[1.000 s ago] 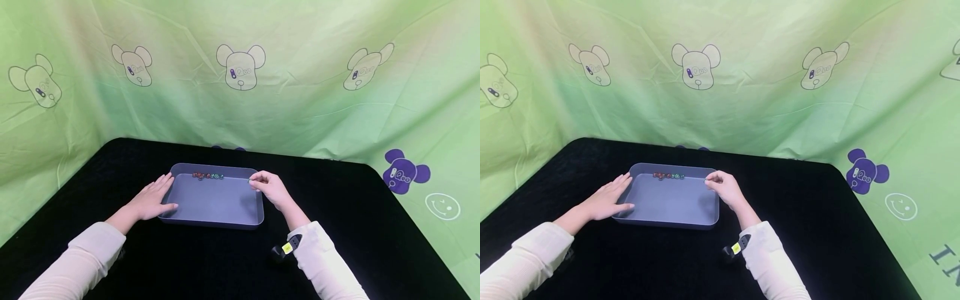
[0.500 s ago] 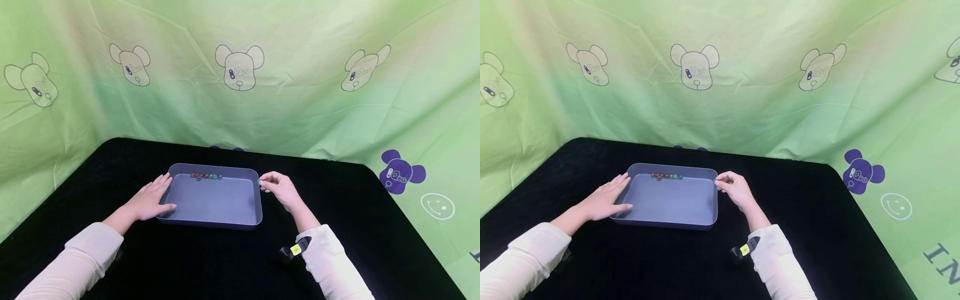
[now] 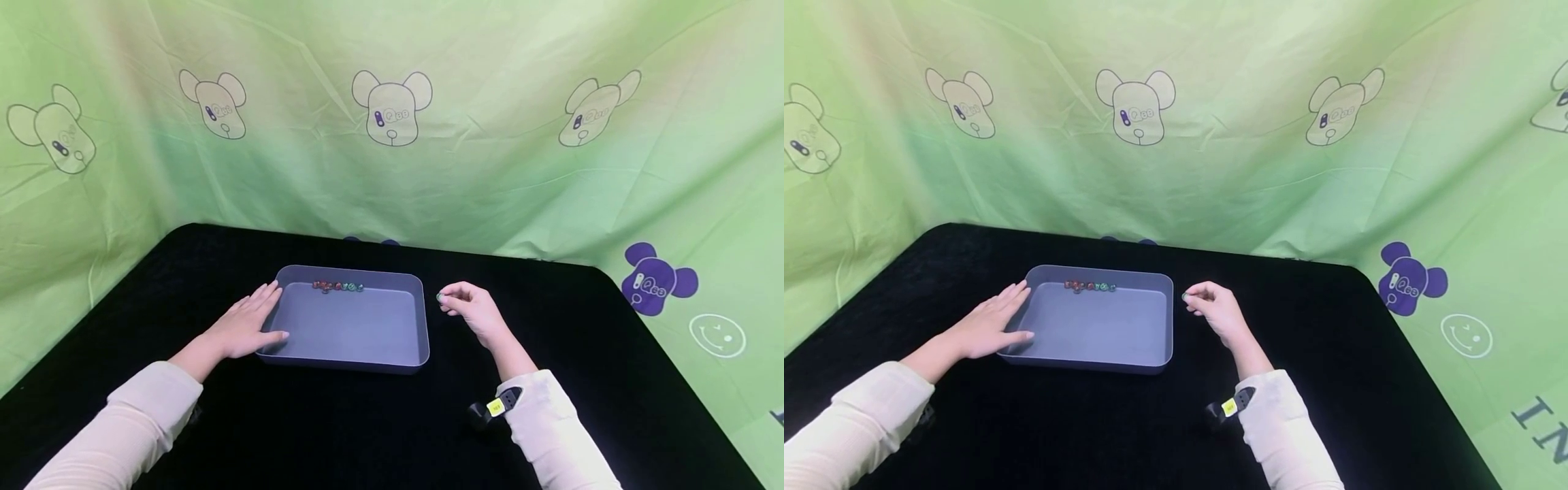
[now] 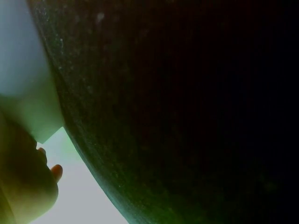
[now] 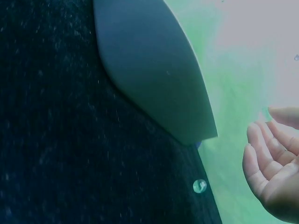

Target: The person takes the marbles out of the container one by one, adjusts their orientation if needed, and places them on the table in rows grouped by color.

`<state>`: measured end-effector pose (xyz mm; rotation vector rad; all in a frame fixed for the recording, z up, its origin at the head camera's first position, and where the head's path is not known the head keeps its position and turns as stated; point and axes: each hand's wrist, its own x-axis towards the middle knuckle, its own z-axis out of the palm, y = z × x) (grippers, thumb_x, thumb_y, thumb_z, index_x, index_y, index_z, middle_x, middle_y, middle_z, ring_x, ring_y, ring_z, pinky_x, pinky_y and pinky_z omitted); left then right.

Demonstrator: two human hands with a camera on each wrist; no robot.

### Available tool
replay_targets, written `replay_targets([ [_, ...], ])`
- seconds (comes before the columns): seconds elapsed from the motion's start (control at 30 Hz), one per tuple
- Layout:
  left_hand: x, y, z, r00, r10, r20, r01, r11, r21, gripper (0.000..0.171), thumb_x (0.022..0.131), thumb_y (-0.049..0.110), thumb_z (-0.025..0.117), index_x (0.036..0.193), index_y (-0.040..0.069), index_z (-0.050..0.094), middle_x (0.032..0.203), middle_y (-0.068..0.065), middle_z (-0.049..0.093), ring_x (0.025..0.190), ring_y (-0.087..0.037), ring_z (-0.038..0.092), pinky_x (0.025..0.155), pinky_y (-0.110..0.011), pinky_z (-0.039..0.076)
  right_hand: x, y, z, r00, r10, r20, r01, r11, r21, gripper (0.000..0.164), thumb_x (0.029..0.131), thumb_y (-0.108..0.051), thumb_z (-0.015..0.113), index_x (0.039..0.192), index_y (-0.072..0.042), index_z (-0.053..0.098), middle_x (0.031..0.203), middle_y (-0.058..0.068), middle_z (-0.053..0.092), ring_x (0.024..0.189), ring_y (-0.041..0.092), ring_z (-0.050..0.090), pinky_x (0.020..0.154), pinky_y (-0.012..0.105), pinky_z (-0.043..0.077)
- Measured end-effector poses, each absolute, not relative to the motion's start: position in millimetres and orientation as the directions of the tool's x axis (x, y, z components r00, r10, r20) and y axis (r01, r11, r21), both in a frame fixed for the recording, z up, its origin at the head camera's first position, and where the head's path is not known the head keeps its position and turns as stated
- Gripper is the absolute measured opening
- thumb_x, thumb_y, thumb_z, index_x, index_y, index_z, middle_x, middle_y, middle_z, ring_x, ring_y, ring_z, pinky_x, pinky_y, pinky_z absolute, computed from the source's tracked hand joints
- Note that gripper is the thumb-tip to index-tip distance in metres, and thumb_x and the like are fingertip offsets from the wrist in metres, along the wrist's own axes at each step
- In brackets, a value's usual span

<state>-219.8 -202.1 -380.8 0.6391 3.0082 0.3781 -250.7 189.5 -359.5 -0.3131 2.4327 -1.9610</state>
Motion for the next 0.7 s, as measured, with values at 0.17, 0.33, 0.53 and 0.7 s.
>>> replay_targets([
  [0.17, -220.6, -202.9, -381.6, -0.916, 0.401, 0.008, 0.39, 0.886, 0.25, 0.083, 0.081, 0.052, 0.047, 0.137, -0.001, 0.016, 0.142, -0.015, 0.009, 0.128, -0.032, 0.008, 0.098, -0.049, 0.013, -251.9, 195.5, -362.4, -0.981, -0.154, 0.115, -0.145, 0.194, -0.97, 0.029, 0.08, -0.002, 0.058, 0.099, 0.018, 0.049, 0.073, -0.002, 0.058, 0.064, 0.006, 0.056, 0.061, 0.022, 0.046],
  [0.33, -220.1, -202.6, -381.4, -0.915, 0.403, 0.0, 0.389, 0.883, 0.263, 0.083, 0.081, 0.051, 0.048, 0.137, -0.001, 0.016, 0.142, -0.016, 0.009, 0.128, -0.032, 0.007, 0.098, -0.049, 0.012, -251.6, 203.0, -367.5, -0.983, -0.145, 0.112, -0.139, 0.192, -0.972, 0.028, 0.08, -0.003, 0.058, 0.098, 0.017, 0.049, 0.074, -0.004, 0.058, 0.065, 0.006, 0.057, 0.06, 0.02, 0.046],
  [0.53, -220.3, -202.2, -380.5, -0.915, 0.404, 0.001, 0.39, 0.883, 0.262, 0.083, 0.081, 0.051, 0.048, 0.137, -0.001, 0.015, 0.142, -0.015, 0.009, 0.128, -0.032, 0.007, 0.098, -0.049, 0.012, -257.6, 217.5, -379.2, -0.982, -0.138, 0.128, -0.152, 0.177, -0.972, 0.019, 0.078, -0.011, 0.062, 0.089, 0.003, 0.058, 0.074, -0.005, 0.06, 0.065, 0.008, 0.058, 0.06, 0.022, 0.047],
  [0.7, -220.3, -201.9, -381.0, -0.915, 0.404, 0.003, 0.39, 0.882, 0.265, 0.083, 0.081, 0.051, 0.048, 0.137, -0.001, 0.016, 0.142, -0.015, 0.009, 0.128, -0.032, 0.007, 0.098, -0.049, 0.012, -266.6, 229.7, -391.3, -0.985, -0.138, 0.103, -0.124, 0.155, -0.98, 0.015, 0.074, -0.022, 0.066, 0.083, -0.012, 0.06, 0.074, -0.008, 0.061, 0.066, 0.006, 0.059, 0.06, 0.018, 0.047],
])
